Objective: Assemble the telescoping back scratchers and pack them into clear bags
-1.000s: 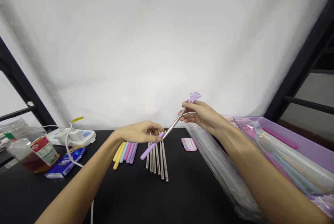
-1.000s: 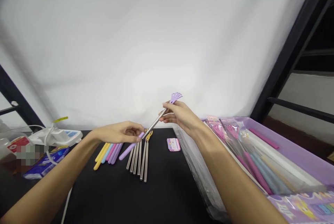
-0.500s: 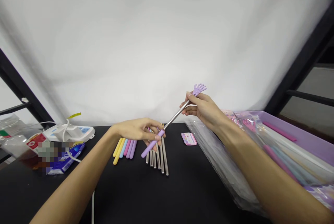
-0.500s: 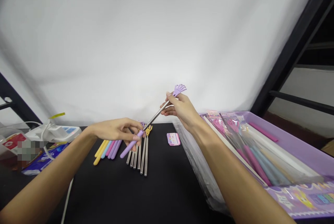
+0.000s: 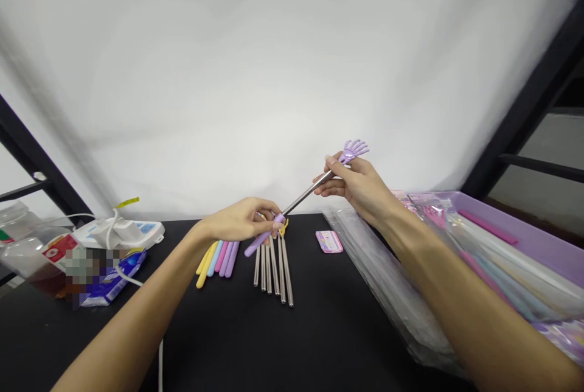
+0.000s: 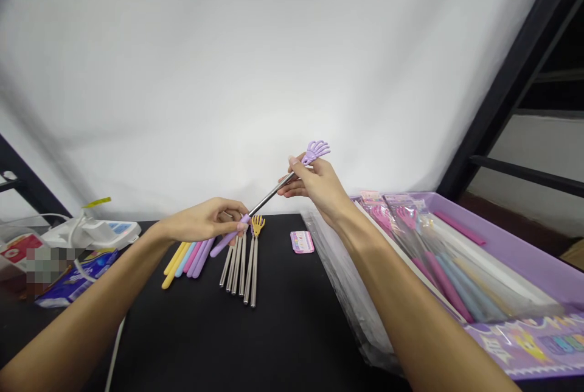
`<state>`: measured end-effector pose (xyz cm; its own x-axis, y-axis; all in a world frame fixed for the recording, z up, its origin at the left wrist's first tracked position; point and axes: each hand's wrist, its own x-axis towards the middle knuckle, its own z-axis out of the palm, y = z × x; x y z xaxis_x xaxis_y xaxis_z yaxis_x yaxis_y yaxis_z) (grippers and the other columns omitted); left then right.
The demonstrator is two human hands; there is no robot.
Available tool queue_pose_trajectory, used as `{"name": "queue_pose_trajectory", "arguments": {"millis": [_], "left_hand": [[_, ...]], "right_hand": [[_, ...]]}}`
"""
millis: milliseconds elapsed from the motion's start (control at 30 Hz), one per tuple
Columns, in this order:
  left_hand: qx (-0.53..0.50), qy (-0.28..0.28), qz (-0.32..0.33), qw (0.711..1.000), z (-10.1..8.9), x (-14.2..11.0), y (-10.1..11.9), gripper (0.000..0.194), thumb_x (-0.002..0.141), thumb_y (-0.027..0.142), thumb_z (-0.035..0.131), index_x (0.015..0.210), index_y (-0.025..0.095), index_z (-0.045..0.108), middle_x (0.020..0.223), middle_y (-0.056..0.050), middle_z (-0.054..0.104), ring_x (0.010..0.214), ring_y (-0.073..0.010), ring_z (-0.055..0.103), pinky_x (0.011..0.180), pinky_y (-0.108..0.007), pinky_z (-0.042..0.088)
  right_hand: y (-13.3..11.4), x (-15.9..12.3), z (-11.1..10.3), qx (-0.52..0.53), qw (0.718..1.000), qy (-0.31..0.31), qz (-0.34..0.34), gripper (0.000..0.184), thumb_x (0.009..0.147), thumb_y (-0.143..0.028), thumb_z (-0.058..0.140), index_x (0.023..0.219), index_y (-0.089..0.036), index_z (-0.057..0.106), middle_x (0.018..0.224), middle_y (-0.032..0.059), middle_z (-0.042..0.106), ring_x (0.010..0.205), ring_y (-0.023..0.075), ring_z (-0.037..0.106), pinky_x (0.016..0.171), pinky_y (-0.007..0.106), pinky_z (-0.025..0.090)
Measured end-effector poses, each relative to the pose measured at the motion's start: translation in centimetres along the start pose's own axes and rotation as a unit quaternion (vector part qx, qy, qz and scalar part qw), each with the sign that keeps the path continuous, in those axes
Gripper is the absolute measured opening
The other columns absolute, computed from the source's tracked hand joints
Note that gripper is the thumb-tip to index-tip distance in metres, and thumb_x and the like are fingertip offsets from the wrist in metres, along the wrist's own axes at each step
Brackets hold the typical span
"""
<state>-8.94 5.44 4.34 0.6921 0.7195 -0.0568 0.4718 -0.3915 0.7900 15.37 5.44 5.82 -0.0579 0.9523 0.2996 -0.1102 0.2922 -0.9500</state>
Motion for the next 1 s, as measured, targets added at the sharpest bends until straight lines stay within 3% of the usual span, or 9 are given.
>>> {"name": "queue_pose_trajectory", "arguments": {"millis": [267, 433, 500, 633, 733, 800, 867, 1000], "left_hand": [[-0.038, 0.105, 0.064, 0.992, 0.5, 0.8, 0.1, 0.037, 0.091, 0.047, 0.057, 0.097, 0.013, 0.068, 0.077, -0.003, 0.061, 0.067, -0.0106, 0.053, 0.063, -0.023, 0.043], [-0.117, 0.05, 0.072, 0.989, 1.3, 0.9, 1.1, 0.038, 0.094, 0.048, 0.052, 0.098, 0.013, 0.066, 0.066, 0.001, 0.049, 0.059, -0.0088, 0.046, 0.054, -0.022, 0.038], [-0.128, 0.053, 0.07, 0.988, 1.3, 0.7, 1.5, 0.038, 0.094, 0.049, 0.052, 0.096, 0.013, 0.065, 0.063, 0.002, 0.043, 0.057, -0.008, 0.042, 0.051, -0.021, 0.036], [-0.058, 0.058, 0.041, 0.996, 0.4, -0.2, 1.6, 0.037, 0.093, 0.051, 0.052, 0.095, 0.016, 0.063, 0.067, 0.001, 0.048, 0.057, -0.0076, 0.043, 0.049, -0.019, 0.034], [0.015, 0.06, 0.024, 0.998, -0.4, -0.8, 0.9, 0.035, 0.089, 0.052, 0.057, 0.095, 0.018, 0.06, 0.07, 0.001, 0.055, 0.058, -0.0086, 0.047, 0.053, -0.021, 0.038], [0.044, 0.07, 0.007, 0.997, -0.8, -0.9, 0.4, 0.033, 0.087, 0.05, 0.06, 0.096, 0.018, 0.057, 0.069, 0.002, 0.055, 0.055, -0.0084, 0.045, 0.053, -0.022, 0.038], [0.075, 0.082, 0.003, 0.994, -0.8, -0.9, 0.0, 0.031, 0.085, 0.047, 0.063, 0.098, 0.019, 0.055, 0.069, 0.003, 0.055, 0.056, -0.0087, 0.045, 0.053, -0.023, 0.036], [0.135, 0.09, 0.018, 0.987, -0.7, -0.8, 0.0, 0.029, 0.085, 0.041, 0.063, 0.103, 0.018, 0.058, 0.073, 0.0, 0.063, 0.065, -0.0121, 0.054, 0.06, -0.024, 0.039]], "right_hand": [[-0.2, 0.5, -2.0, 0.033, 0.996, -0.044, -0.065, 0.043, 0.072, -0.051, 0.08, 0.079, -0.021, 0.05, 0.082, 0.0031, 0.073, 0.067, 0.0148, 0.07, 0.07, 0.028, 0.056], [0.2, 0.0, -0.7, 0.01, 0.992, -0.093, -0.088, 0.041, 0.076, -0.056, 0.073, 0.078, -0.021, 0.051, 0.083, 0.0027, 0.072, 0.065, 0.0117, 0.064, 0.069, 0.029, 0.053], [0.1, -0.1, -0.7, -0.001, 0.99, -0.108, -0.092, 0.038, 0.078, -0.053, 0.073, 0.078, -0.02, 0.054, 0.088, 0.0043, 0.073, 0.066, 0.0111, 0.062, 0.067, 0.027, 0.051], [-0.5, 0.0, -2.1, -0.004, 0.992, -0.118, -0.036, 0.034, 0.076, -0.047, 0.077, 0.089, -0.017, 0.067, 0.103, 0.0082, 0.073, 0.072, 0.0114, 0.064, 0.068, 0.024, 0.052], [-0.7, 0.4, -3.2, 0.013, 0.997, -0.055, 0.046, 0.041, 0.079, -0.055, 0.072, 0.094, -0.017, 0.069, 0.094, 0.0088, 0.074, 0.071, 0.0131, 0.066, 0.069, 0.025, 0.055], [-0.5, 0.6, -3.5, -0.041, 0.995, -0.034, 0.087, 0.044, 0.078, -0.058, 0.072, 0.092, -0.016, 0.07, 0.084, 0.0088, 0.072, 0.066, 0.0137, 0.065, 0.068, 0.026, 0.056], [-0.2, 0.5, -3.4, -0.143, 0.982, -0.072, 0.105, 0.044, 0.074, -0.055, 0.077, 0.089, -0.014, 0.071, 0.082, 0.0094, 0.072, 0.062, 0.0127, 0.063, 0.063, 0.026, 0.055], [-0.3, -0.1, -3.1, -0.284, 0.923, -0.238, 0.099, 0.042, 0.073, -0.053, 0.076, 0.086, -0.013, 0.073, 0.085, 0.0099, 0.074, 0.061, 0.0116, 0.057, 0.057, 0.024, 0.048]]}}
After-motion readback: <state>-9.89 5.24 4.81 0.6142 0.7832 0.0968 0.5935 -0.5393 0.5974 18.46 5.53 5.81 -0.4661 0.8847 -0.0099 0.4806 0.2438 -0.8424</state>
